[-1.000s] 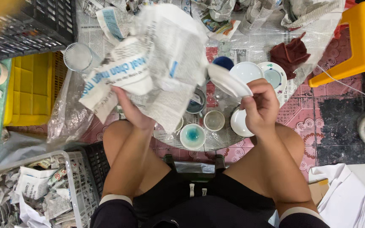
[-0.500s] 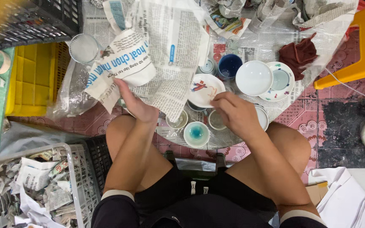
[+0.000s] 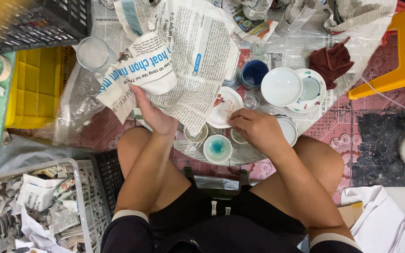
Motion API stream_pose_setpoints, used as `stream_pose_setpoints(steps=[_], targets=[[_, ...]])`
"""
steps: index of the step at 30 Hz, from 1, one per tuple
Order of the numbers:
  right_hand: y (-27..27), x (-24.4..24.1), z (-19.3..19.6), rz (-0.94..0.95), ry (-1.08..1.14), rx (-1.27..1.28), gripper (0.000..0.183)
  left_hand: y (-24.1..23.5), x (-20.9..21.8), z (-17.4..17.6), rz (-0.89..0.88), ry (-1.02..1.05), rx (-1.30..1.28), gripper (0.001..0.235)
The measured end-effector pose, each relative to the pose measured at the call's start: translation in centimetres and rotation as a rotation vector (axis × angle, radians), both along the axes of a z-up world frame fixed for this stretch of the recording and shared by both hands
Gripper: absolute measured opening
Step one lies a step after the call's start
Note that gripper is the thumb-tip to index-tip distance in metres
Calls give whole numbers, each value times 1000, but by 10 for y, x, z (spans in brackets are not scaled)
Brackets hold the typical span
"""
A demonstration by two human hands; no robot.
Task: The person sits cross-legged and wraps small ceramic items, including cups and bowls, in newspaper. They fold the paper around each item and place the wrapped bundles into a nearby basket. The process is repeated for multiple items.
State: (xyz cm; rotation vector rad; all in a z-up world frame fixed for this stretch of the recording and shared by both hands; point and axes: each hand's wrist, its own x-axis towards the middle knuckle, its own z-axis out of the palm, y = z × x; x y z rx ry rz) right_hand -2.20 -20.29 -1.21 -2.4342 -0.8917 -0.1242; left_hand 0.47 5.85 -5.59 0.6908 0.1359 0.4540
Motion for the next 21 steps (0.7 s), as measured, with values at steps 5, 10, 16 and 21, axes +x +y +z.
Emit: stream_pose_setpoints(steps=[5,10,16,21], targets=[[0,1,2,-11,37,18,20,-6,-1,0,-31,-6,-32,64],[3,1,13,-14,73,33,22,-8,-2,2,-41,21,-16,64],[-12,-6,25,-115,170,85,26,-13,-6,-18,-147,-24,-19,64],[-37,3,26,-340,14,503,32,-8,-11,-42,-405,119,327,58]])
